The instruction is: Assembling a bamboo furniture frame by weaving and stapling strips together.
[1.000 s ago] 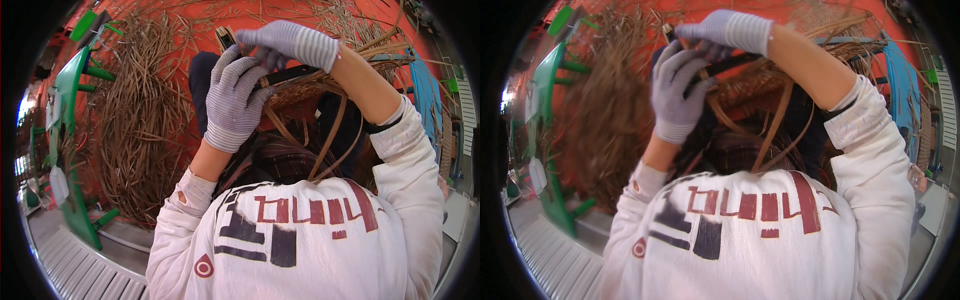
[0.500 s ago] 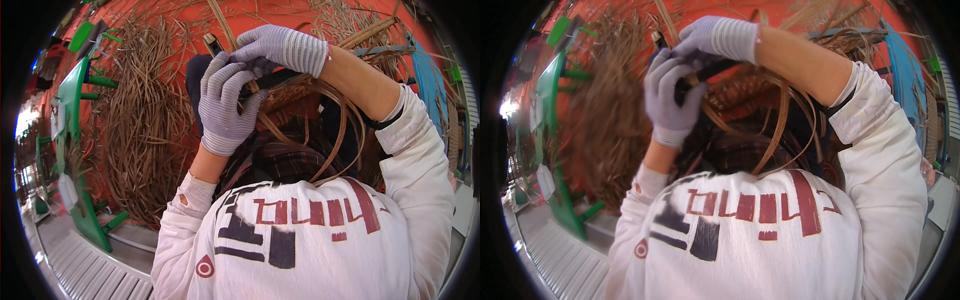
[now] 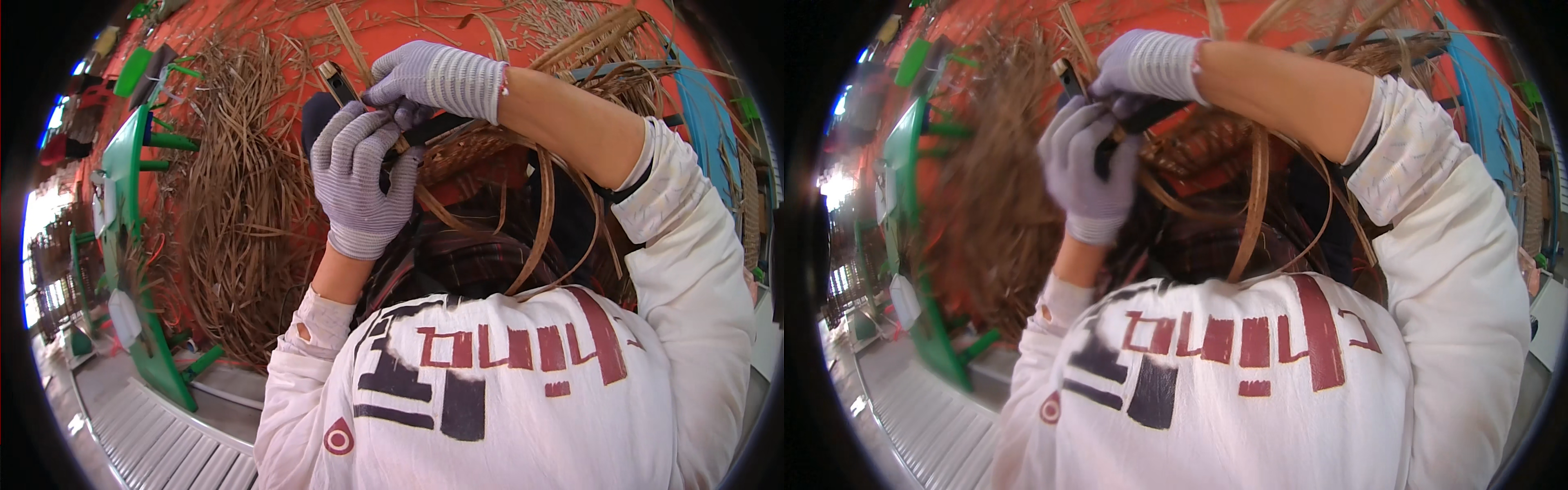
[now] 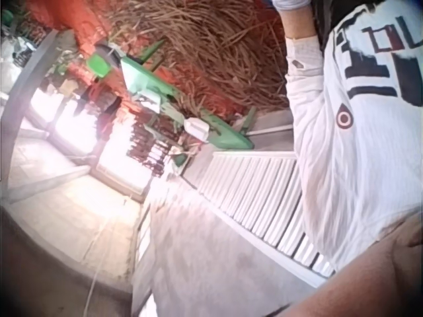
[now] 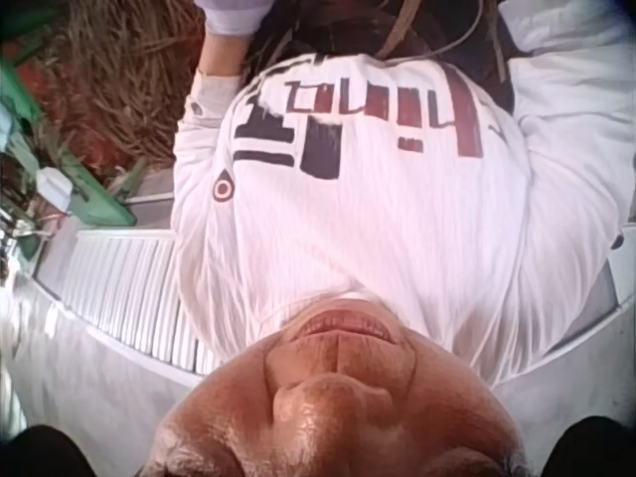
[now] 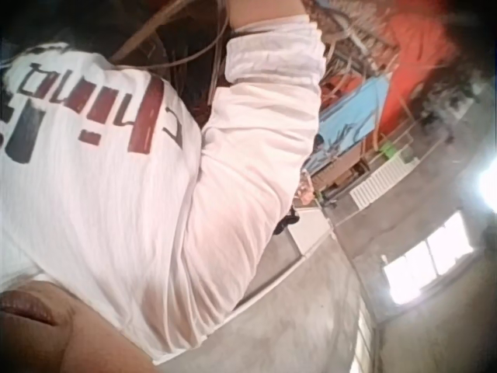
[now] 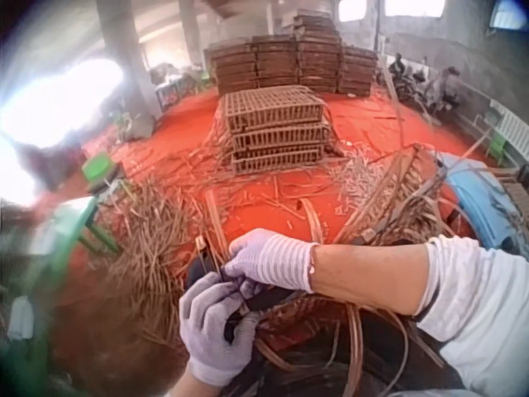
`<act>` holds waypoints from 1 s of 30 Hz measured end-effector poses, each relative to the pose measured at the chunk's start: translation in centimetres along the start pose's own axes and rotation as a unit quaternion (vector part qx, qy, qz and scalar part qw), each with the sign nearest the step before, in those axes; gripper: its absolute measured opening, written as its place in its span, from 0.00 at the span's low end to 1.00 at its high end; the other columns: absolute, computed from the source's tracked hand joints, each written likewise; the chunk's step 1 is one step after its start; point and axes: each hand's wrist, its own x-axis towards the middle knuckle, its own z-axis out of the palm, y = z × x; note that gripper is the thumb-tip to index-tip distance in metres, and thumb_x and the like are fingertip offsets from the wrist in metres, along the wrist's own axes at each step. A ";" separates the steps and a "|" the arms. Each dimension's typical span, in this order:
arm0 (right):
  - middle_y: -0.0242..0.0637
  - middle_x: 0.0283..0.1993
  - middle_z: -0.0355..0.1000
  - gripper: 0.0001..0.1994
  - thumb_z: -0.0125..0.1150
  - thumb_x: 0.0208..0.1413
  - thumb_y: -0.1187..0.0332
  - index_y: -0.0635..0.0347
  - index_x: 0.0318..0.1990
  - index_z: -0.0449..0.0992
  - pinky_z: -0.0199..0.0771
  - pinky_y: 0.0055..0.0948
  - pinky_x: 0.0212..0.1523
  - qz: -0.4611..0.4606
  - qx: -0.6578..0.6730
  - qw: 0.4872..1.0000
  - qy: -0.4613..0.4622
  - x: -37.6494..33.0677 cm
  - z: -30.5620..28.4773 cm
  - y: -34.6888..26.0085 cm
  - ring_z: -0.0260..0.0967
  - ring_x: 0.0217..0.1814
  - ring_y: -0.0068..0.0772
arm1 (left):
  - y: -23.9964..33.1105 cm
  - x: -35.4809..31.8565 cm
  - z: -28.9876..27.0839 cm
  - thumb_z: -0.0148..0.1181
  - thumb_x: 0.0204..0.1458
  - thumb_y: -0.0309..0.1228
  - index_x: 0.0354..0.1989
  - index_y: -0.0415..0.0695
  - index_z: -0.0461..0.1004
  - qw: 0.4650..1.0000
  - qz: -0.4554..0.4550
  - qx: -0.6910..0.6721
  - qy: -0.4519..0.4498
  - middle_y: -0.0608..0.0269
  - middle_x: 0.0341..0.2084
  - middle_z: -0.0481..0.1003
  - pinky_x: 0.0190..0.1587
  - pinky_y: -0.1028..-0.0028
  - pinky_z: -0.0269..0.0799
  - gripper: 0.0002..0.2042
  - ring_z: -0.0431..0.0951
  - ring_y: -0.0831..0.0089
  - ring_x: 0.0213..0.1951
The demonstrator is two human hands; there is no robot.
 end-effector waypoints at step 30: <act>0.49 0.35 0.76 0.09 0.58 0.59 0.71 0.65 0.43 0.76 0.76 0.35 0.37 -0.138 0.030 0.927 0.347 -11.1 8.2 3.3 0.76 0.36 0.49 | 2.3 2.8 -1.1 0.69 0.37 0.28 0.39 0.52 0.78 0.989 -0.011 0.088 -0.115 0.70 0.31 0.77 0.52 0.63 0.57 0.17 0.72 0.66 0.46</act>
